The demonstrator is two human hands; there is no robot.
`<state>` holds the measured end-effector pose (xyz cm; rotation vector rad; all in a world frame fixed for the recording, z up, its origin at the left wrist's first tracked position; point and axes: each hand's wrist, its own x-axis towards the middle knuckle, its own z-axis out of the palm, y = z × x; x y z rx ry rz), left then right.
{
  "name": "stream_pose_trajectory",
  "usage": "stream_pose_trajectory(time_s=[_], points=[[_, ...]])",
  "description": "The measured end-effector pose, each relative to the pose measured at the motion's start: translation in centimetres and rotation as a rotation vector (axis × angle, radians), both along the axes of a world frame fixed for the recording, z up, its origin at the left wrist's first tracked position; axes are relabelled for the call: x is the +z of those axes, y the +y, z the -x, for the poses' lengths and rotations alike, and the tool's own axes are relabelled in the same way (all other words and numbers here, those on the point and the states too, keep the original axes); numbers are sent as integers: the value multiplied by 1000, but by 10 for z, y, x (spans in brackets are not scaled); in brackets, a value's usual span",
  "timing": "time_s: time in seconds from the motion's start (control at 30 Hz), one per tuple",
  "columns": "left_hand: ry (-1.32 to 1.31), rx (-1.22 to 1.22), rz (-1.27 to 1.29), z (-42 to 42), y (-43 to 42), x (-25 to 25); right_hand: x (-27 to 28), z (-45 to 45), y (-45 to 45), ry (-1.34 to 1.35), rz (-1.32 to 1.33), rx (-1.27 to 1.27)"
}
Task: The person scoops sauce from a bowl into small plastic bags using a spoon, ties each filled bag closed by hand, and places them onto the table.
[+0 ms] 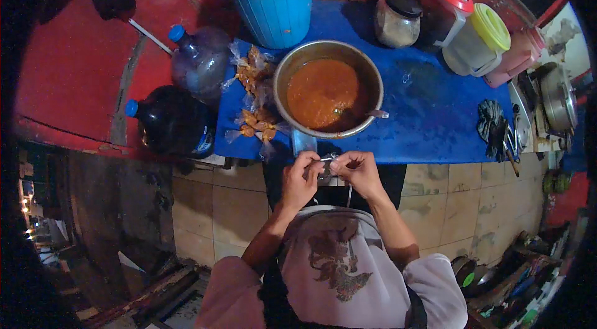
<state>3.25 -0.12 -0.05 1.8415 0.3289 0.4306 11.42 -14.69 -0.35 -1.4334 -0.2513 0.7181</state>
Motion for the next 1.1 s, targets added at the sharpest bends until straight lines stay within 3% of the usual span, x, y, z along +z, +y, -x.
stream_pose_trajectory(time_s=[0.07, 0.1, 0.17, 0.2, 0.27, 0.33, 0.4, 0.47, 0.53, 0.6, 0.67, 0.73, 0.83, 0.87, 0.93, 0.97, 1.0, 1.07, 1.1], points=[[-67, 121, -278, -2, 0, 25, -1, -1, -1, -96, 94, -15], [-68, 123, -278, -1, 0, 35, 0, 0, 2, -97, 95, -13], [-235, 171, -700, 5, 2, 48, 2, 5, 10, -238, -48, -170], [-232, 176, -703, 10, 0, 45, 5, 8, 9, -236, -50, -164], [20, -54, -76, 20, -9, 30, 9, 12, 2, 96, -100, -39], [80, -47, -74, 19, -6, 19, 4, 12, -4, 168, -169, 83], [11, -145, 83, 21, -1, 12, 5, 14, -7, 160, -108, 37], [65, -138, 84, 24, 2, 3, 3, 18, -7, 83, -38, -23], [37, -155, 234, 29, 0, -2, -11, 20, -6, -208, 17, -309], [39, -368, 289, 36, -4, -5, -9, 18, -11, -145, 15, -315], [142, -684, 658, 40, -1, -6, 2, 21, -6, 290, -265, -311], [268, -659, 1012, 40, 1, -2, 8, 19, -18, 401, -284, -181], [213, -425, 1241, 38, 11, -16, 4, 20, -37, 766, -430, 427], [215, -423, 1242, 39, 8, -23, -1, 23, -37, 768, -430, 427], [327, -388, 915, 39, 1, -27, -2, 29, -33, 459, -527, 350], [333, -625, 805, 41, 8, -27, 2, 20, -37, 474, -416, 313], [334, -628, 804, 40, 5, -23, 5, 19, -35, 473, -417, 309], [-167, -577, 348, 38, -7, -12, 8, 21, -27, 251, -215, 17], [-247, -539, 363, 35, -8, -9, 9, 21, -24, 320, -212, -44]])
